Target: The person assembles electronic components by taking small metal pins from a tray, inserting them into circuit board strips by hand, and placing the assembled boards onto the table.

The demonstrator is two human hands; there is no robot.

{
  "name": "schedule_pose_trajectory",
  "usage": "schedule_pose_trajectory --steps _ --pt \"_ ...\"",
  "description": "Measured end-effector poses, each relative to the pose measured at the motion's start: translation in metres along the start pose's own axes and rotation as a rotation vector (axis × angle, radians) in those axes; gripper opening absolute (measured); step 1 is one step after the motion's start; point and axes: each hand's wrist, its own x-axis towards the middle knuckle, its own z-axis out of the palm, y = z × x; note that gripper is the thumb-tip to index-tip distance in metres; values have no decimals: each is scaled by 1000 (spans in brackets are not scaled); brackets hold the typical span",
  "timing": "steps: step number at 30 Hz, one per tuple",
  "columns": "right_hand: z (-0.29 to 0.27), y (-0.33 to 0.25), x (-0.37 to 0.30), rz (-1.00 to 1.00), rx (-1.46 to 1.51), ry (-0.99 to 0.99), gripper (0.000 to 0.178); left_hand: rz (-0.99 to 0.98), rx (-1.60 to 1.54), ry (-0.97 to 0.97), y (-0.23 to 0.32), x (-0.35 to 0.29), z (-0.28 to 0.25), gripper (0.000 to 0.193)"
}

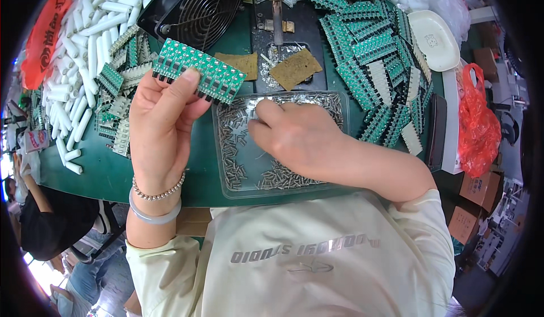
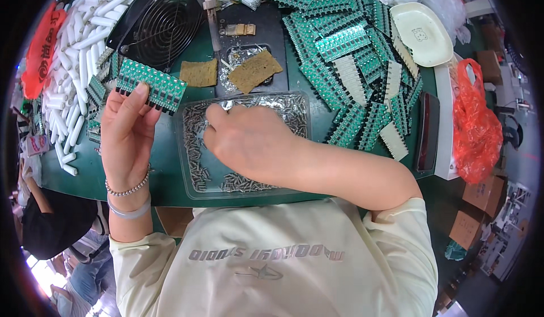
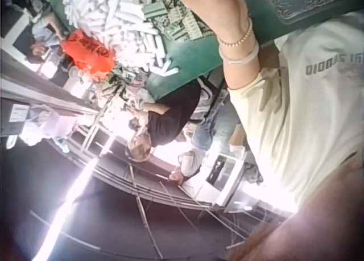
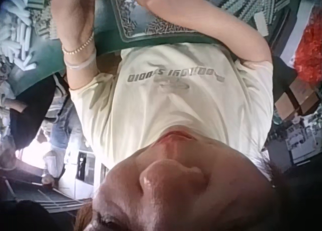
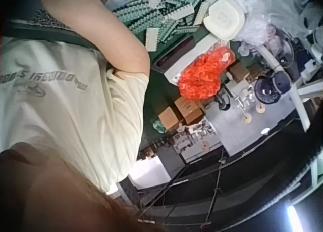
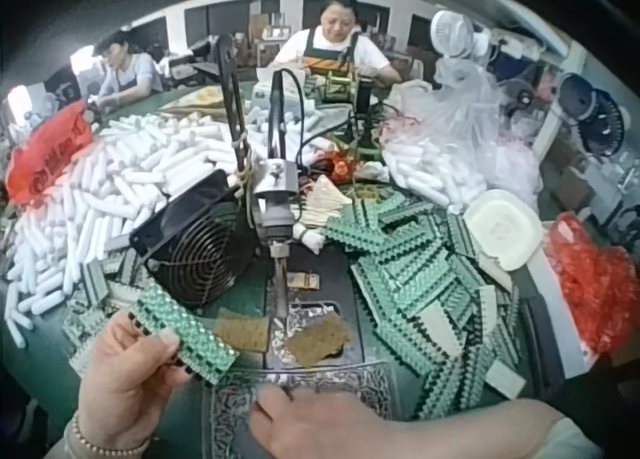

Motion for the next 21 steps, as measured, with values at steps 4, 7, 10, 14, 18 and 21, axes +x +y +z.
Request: schedule_pose_trajectory --steps 4,7,10,14,18,21 --pt "3 3 -2 -40 -12 21 18 18 18 33 0 -1 -2 7" --pt "1 6 -2 -27 2 3 15 16 14 30 1 -1 -2 8" --pt "-3 7 -1 -44 -17 -35 11 -7 -6 16 1 -1 -3 7" --pt "-13 11 -4 -54 105 28 14 -115 -71 -57 0 -3 0 10" --pt "-31 16 -4 -3 365 289 18 -315 -317 -190 -10 -13 -2 18" --pt "-45 19 -5 -32 532 376 19 -472 -641 -275 -25 -22 6 26"
